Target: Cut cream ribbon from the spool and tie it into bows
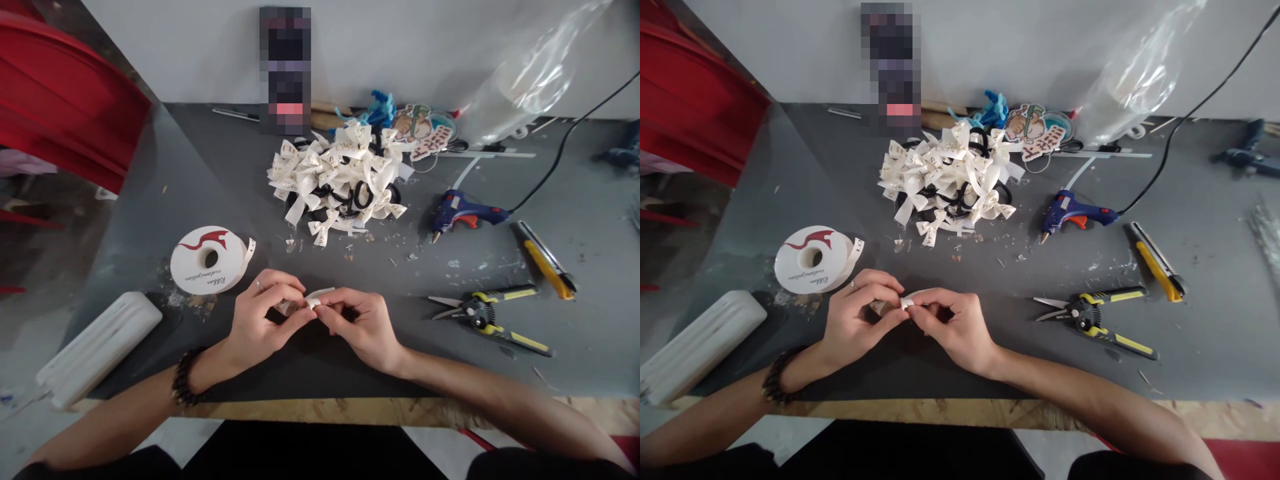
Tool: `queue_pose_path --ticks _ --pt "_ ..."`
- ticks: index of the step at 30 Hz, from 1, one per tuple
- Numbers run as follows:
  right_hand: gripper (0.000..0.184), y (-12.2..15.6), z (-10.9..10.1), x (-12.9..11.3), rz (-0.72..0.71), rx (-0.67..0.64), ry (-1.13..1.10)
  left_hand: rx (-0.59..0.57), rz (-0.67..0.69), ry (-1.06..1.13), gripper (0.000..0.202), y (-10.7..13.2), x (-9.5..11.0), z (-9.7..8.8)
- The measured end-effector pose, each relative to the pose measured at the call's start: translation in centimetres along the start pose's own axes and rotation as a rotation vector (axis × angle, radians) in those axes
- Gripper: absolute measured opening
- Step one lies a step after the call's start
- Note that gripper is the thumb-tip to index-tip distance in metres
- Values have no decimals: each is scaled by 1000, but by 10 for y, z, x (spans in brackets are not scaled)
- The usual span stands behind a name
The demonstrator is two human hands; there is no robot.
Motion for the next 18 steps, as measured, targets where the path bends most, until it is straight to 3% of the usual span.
queue_pose_path --ticks 8,12,18 --pt "15 2 0 0 -23 13 51 78 44 -54 10 2 3 -4" --pt "21 2 2 -2 -1 -50 66 97 64 -73 9 2 3 -5" --pt "18 1 0 5 92 0 -68 93 90 -119 13 0 5 -4"
Point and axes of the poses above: each hand's wrist, its own y-axis away from the middle knuckle, its own z-axis out of the palm, x = y × z, the point moved 6 cm from there along -y, towards the middle knuckle, and after that the axes turned 11 degrees about z, right-handed, at the moved point
